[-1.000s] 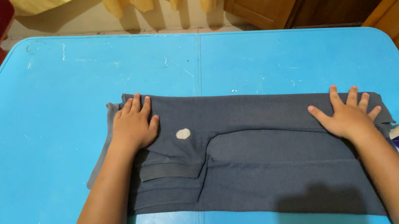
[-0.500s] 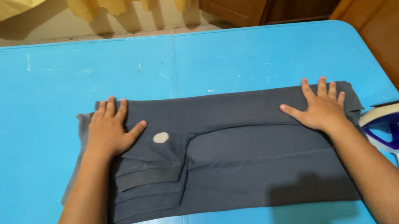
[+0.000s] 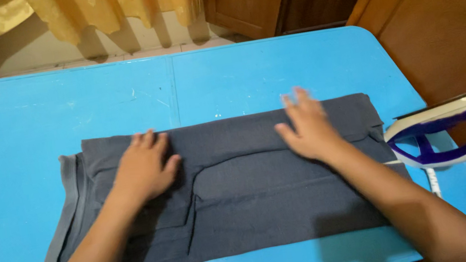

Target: The person irons a gray t-shirt laid flat on a blue table using a purple and white iron, then folds the shirt neatly into a compact rectangle.

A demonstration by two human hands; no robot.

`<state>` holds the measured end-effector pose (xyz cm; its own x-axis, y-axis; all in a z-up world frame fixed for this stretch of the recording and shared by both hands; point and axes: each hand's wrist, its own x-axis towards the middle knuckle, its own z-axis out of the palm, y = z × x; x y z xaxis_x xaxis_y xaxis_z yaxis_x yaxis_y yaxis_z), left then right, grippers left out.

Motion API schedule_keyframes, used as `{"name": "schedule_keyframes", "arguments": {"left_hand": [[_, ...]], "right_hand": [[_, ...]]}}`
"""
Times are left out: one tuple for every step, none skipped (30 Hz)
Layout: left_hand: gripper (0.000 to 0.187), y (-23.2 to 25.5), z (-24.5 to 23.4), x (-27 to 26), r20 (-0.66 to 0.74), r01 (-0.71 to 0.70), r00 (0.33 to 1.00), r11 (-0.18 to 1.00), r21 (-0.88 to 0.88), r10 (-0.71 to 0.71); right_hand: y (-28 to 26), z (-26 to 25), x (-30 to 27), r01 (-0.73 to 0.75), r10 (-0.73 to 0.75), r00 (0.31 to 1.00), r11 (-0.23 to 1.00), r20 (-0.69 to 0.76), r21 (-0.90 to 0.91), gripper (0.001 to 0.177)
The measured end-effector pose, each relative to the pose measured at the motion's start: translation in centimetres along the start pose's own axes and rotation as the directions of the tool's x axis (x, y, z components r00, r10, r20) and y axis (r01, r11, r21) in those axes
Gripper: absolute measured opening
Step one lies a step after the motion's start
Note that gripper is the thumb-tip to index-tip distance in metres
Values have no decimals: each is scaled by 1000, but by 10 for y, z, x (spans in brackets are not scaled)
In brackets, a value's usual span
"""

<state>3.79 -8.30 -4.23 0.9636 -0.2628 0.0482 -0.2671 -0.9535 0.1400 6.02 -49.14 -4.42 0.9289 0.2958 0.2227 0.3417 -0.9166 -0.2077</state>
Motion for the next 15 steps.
{"name": "schedule_keyframes", "arguments": {"left_hand": [[70,17,2,5,20,-34,999,999,-11,34],[70,32,3,10,38,-65,997,998,-21,66],[71,45,5,13,66,-35,997,999,-40,38],[72,57,6,19,88,-5,996,998,-57,10],[74,64,6,23,111,25,994,997,-73,-17],[76,65,6,22,91,46,995,998,-47,-42],[78,65,7,21,70,68,995,997,-22,-66],[80,66,9,19,51,88,995,996,1,-88],[80,65,10,18,22,87,996,996,-7,-87],[79,62,13,16,-1,87,996,996,-17,-87],[79,59,15,17,-24,86,996,996,-27,-87],[79,58,19,17,-27,83,996,996,-33,-84],[79,56,21,18,-29,80,996,996,-39,-82],[79,54,22,19,-36,78,996,996,-42,-79],[78,54,23,16,-35,84,996,995,-45,-86]], "right_hand": [[-17,5,5,71,-72,997,995,15,63,73],[-37,10,12,114,-120,990,990,72,83,70],[-58,15,19,156,-169,978,982,127,105,68],[-78,17,24,157,-170,965,984,201,80,68],[-94,17,28,160,-168,947,986,274,54,69],[-106,15,29,119,-127,946,992,297,45,69],[-116,13,31,79,-86,943,996,320,34,69],[-121,9,30,37,-42,938,999,345,23,69],[-120,3,30,23,-17,926,1000,376,-12,72],[-117,-1,29,9,10,911,999,411,-46,74],[-114,-3,29,-3,39,895,997,445,-80,76],[-110,-3,30,-5,41,896,997,442,-81,80],[-102,-3,29,-7,42,898,997,438,-81,83],[-94,-2,28,-7,42,902,997,431,-82,86],[-84,-1,23,-10,47,903,996,426,-89,86]]}}
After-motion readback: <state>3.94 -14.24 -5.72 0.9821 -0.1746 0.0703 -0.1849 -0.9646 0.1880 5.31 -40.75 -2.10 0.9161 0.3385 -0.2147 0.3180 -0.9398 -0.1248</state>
